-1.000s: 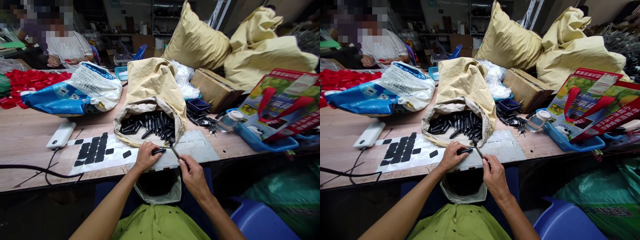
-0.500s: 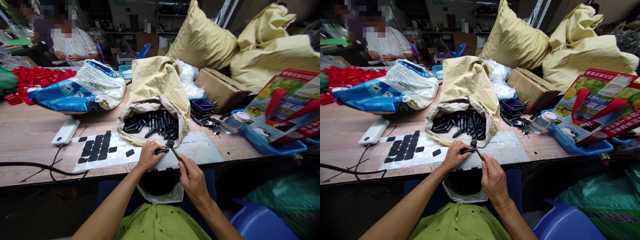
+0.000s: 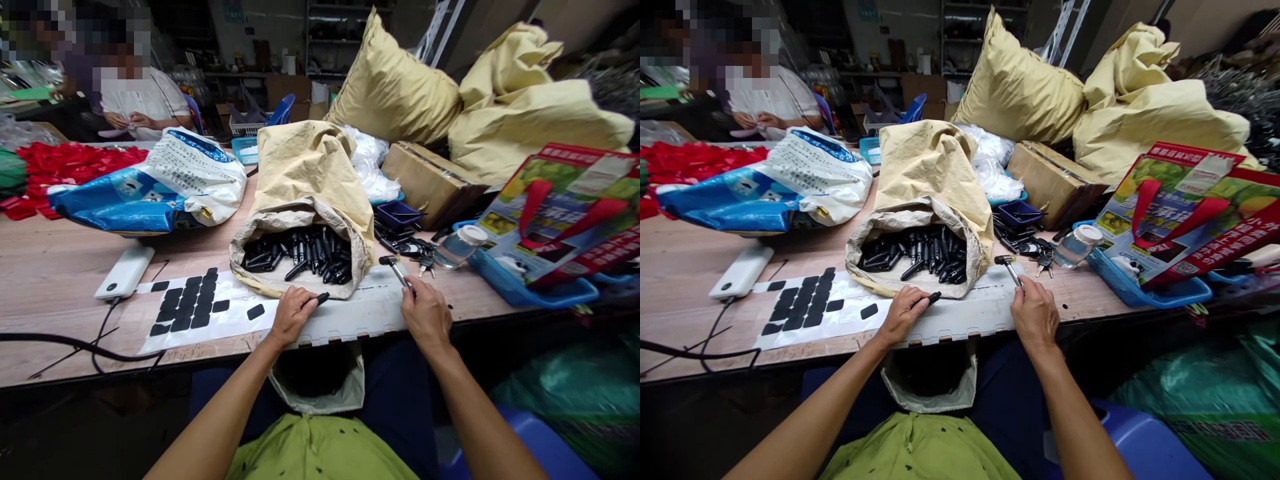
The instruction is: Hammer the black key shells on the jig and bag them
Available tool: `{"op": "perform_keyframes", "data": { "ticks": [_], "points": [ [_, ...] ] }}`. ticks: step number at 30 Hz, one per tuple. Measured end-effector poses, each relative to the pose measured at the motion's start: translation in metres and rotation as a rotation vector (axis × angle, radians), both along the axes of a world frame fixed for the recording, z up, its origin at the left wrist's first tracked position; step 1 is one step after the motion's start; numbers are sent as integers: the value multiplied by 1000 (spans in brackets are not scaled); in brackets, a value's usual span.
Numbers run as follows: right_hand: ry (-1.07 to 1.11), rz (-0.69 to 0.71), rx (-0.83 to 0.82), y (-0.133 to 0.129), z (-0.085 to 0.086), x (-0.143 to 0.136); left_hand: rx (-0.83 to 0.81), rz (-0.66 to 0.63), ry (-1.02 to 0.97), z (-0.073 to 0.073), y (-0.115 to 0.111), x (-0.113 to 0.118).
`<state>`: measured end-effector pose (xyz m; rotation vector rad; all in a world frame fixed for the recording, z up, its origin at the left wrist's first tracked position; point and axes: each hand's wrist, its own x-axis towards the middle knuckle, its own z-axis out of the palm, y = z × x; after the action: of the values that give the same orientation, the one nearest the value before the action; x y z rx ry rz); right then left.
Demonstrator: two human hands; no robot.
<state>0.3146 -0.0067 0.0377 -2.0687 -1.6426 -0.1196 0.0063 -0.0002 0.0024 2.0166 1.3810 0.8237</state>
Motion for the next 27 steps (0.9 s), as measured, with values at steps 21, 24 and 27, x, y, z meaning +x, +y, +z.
{"op": "perform_keyframes", "data": {
  "ticks": [21,24,27],
  "points": [
    [-179,-36,87,49,-40,-23,-29,-5,-100,6,-1,-3],
    [-156,-37,64,49,-38,-23,-9,-7,-87,5,-1,-3],
    [-90,-39,117,48,-35,-22,17,-11,-44,3,-2,-2]
  ]
}}
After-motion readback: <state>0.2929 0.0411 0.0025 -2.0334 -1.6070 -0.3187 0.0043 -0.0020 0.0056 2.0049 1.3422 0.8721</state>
